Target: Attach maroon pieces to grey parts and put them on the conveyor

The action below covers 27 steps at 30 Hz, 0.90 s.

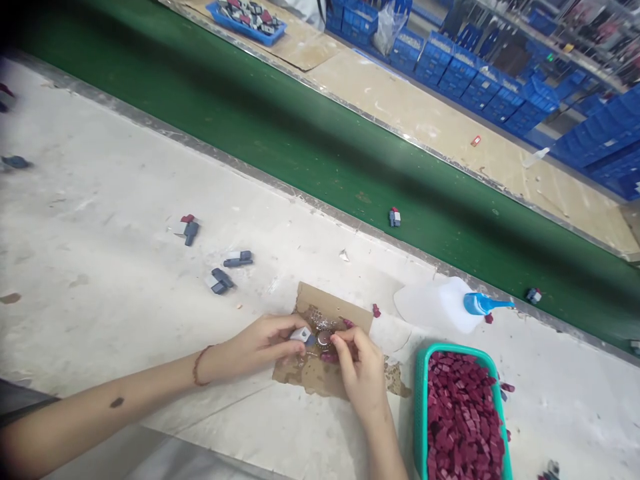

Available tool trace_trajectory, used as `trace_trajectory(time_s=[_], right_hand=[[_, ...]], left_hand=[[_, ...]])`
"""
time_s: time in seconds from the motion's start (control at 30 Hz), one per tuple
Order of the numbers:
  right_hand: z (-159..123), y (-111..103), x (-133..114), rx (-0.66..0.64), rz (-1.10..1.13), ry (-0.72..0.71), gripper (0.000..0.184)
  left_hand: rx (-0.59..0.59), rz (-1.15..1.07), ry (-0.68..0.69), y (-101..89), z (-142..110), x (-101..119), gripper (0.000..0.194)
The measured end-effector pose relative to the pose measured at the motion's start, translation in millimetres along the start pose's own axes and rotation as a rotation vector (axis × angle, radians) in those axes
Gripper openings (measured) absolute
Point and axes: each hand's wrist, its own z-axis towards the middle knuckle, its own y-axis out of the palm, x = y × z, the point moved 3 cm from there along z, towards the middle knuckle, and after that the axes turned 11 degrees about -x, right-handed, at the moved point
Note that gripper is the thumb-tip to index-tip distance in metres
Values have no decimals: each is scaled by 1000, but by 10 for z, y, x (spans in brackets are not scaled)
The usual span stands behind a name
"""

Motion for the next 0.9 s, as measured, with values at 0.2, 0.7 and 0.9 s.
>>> trace_trajectory(time_s=[0.2, 0.7, 0.9], right_hand=[[-17, 26, -42, 133, 190, -11, 24], [5, 171, -121, 10, 115, -251, 11], [-8, 231, -137, -10, 46, -336, 12]], left_hand=[[16, 366, 96, 36, -4, -40, 35], [-26, 523, 148, 68, -10, -39, 49], [-35, 523, 194, 68, -3, -45, 52]])
